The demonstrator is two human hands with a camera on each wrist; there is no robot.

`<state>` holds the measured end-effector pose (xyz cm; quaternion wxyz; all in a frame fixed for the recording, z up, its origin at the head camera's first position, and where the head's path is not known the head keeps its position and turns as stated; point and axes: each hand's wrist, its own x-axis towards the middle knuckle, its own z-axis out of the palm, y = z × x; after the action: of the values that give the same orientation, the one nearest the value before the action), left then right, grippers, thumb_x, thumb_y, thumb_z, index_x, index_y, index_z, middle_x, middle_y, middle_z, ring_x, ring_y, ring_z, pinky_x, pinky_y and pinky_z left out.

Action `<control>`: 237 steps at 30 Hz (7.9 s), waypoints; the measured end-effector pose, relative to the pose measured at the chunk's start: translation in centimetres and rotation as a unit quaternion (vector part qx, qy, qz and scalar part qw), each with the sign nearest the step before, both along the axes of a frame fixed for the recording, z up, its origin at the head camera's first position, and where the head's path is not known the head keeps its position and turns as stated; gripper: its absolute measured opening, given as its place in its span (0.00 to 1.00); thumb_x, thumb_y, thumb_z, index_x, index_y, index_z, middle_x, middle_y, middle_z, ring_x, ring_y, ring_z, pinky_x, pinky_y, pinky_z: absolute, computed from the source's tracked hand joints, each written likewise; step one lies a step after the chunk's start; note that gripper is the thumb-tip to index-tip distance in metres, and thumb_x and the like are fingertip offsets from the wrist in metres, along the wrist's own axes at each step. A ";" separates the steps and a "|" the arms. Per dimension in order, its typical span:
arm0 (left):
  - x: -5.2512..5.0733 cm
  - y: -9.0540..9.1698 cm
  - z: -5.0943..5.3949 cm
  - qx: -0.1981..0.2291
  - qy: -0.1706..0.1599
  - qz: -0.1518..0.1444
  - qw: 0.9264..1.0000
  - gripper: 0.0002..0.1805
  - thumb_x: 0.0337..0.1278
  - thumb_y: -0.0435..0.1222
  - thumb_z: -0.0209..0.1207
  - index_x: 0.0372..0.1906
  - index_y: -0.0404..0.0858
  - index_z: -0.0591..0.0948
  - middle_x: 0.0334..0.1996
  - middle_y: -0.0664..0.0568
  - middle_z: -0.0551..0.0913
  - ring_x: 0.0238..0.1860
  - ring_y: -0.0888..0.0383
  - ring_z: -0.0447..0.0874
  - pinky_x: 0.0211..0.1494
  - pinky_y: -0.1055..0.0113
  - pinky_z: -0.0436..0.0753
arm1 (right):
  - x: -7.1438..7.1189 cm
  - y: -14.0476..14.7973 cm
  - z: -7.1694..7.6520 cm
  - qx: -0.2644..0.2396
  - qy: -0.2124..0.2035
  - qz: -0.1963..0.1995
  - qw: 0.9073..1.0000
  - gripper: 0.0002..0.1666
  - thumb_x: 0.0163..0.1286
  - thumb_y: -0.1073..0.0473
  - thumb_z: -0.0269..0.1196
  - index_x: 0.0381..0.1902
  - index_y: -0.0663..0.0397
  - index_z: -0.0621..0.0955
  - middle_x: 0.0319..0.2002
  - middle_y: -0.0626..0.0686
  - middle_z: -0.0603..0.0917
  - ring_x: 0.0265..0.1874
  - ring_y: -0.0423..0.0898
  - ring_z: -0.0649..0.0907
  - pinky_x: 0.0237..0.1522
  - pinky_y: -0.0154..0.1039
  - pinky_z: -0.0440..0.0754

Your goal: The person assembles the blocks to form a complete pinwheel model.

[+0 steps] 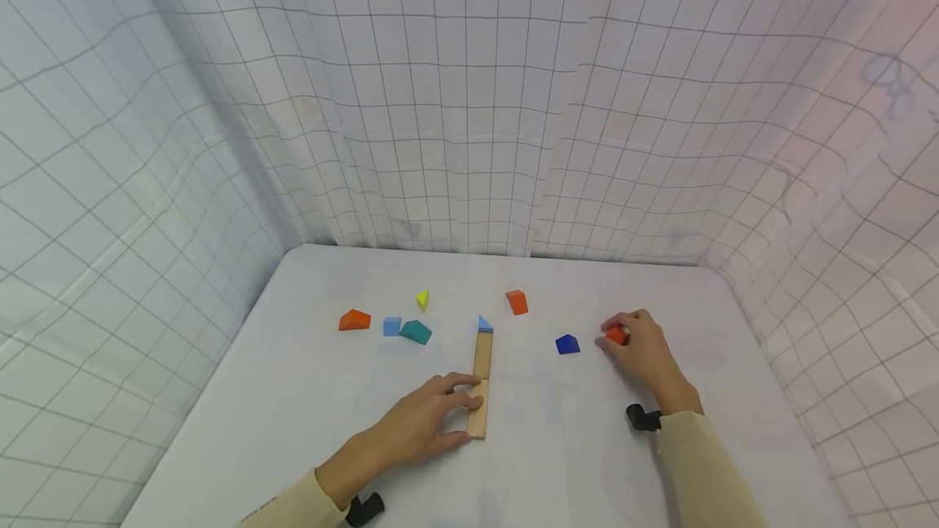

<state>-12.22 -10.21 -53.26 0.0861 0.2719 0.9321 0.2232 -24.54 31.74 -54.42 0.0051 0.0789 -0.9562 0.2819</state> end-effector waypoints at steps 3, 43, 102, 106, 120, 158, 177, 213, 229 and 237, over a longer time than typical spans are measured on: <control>0.0 0.0 0.0 -0.002 -0.003 0.000 1.000 0.27 0.71 0.47 0.82 0.72 0.55 0.91 0.83 0.59 0.80 0.75 0.54 0.84 0.75 0.56 0.91 | 0.0 0.0 0.0 -0.002 0.000 -0.001 1.000 0.18 0.79 0.52 0.80 0.55 0.59 0.90 0.56 0.70 0.83 0.46 0.57 0.88 0.49 0.51 0.89; 0.0 0.0 0.0 0.003 -0.002 -0.001 1.000 0.26 0.73 0.47 0.81 0.72 0.53 0.91 0.83 0.58 0.80 0.75 0.53 0.85 0.76 0.54 0.90 | -0.9 -5.5 0.1 -0.129 0.073 0.038 0.988 0.09 0.84 0.60 0.75 0.58 0.50 0.93 0.58 0.56 0.96 0.54 0.57 0.97 0.54 0.17 0.83; -0.2 -0.1 -0.2 -0.005 -0.002 -0.002 1.000 0.26 0.73 0.48 0.81 0.72 0.54 0.91 0.83 0.59 0.79 0.76 0.53 0.84 0.77 0.53 0.90 | -4.4 -14.5 -0.3 -0.136 -0.010 0.122 0.983 0.19 0.84 0.61 0.73 0.68 0.56 0.87 0.67 0.58 0.93 0.60 0.58 0.94 0.68 0.58 0.93; -0.2 -0.1 -0.3 -0.006 0.003 -0.003 1.000 0.26 0.73 0.48 0.81 0.71 0.54 0.91 0.83 0.59 0.79 0.75 0.53 0.85 0.76 0.54 0.90 | -4.5 -14.6 -0.3 -0.157 -0.013 0.121 0.980 0.20 0.82 0.62 0.75 0.67 0.58 0.87 0.67 0.60 0.92 0.59 0.58 0.95 0.66 0.55 0.94; -0.3 0.0 -0.4 -0.013 -0.004 0.001 1.000 0.25 0.75 0.49 0.79 0.72 0.55 0.91 0.84 0.59 0.79 0.77 0.53 0.83 0.77 0.53 0.90 | -4.1 -15.0 -0.3 -0.119 0.004 0.103 0.987 0.21 0.87 0.57 0.71 0.72 0.54 0.90 0.65 0.60 0.95 0.61 0.62 0.94 0.66 0.61 0.93; -0.1 -0.1 -0.2 -0.001 -0.003 -0.002 1.000 0.26 0.73 0.48 0.81 0.72 0.54 0.91 0.84 0.60 0.79 0.77 0.52 0.83 0.76 0.53 0.91 | -4.3 -16.8 -1.1 -0.145 0.006 0.127 0.981 0.22 0.84 0.55 0.74 0.71 0.53 0.89 0.65 0.57 0.94 0.56 0.54 0.94 0.58 0.45 0.87; -0.1 0.0 -0.2 -0.005 -0.004 0.002 1.000 0.26 0.73 0.47 0.81 0.72 0.53 0.91 0.83 0.59 0.79 0.77 0.53 0.83 0.79 0.55 0.89 | -4.1 -16.8 -1.2 -0.159 -0.003 0.129 0.979 0.23 0.84 0.56 0.74 0.72 0.53 0.89 0.65 0.57 0.93 0.53 0.51 0.94 0.59 0.46 0.87; 0.0 0.1 0.0 -0.013 0.003 0.000 1.000 0.27 0.73 0.47 0.81 0.72 0.54 0.91 0.84 0.60 0.79 0.77 0.53 0.83 0.78 0.55 0.89 | -4.1 -16.9 -1.1 -0.150 -0.004 0.138 0.979 0.23 0.85 0.56 0.74 0.72 0.53 0.89 0.65 0.57 0.94 0.55 0.52 0.94 0.57 0.43 0.88; -0.2 0.1 -0.5 -0.007 0.008 -0.002 1.000 0.26 0.73 0.48 0.80 0.72 0.53 0.91 0.83 0.59 0.79 0.75 0.53 0.84 0.77 0.55 0.90 | -4.3 -16.7 -1.2 -0.152 0.000 0.145 0.978 0.23 0.85 0.55 0.73 0.72 0.51 0.89 0.61 0.54 0.94 0.50 0.46 0.93 0.51 0.38 0.85; -0.2 0.1 -0.5 -0.009 0.003 -0.001 1.000 0.26 0.74 0.48 0.80 0.73 0.53 0.91 0.84 0.59 0.79 0.76 0.53 0.84 0.78 0.55 0.90 | -4.3 -16.7 -1.2 -0.148 0.004 0.151 0.977 0.21 0.86 0.58 0.72 0.72 0.49 0.90 0.65 0.56 0.91 0.50 0.45 0.93 0.51 0.38 0.84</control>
<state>-12.39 -10.13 -53.77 0.0855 0.2724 0.9342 0.2139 -28.85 14.99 -55.61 -0.0224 0.2218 -0.8811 0.4171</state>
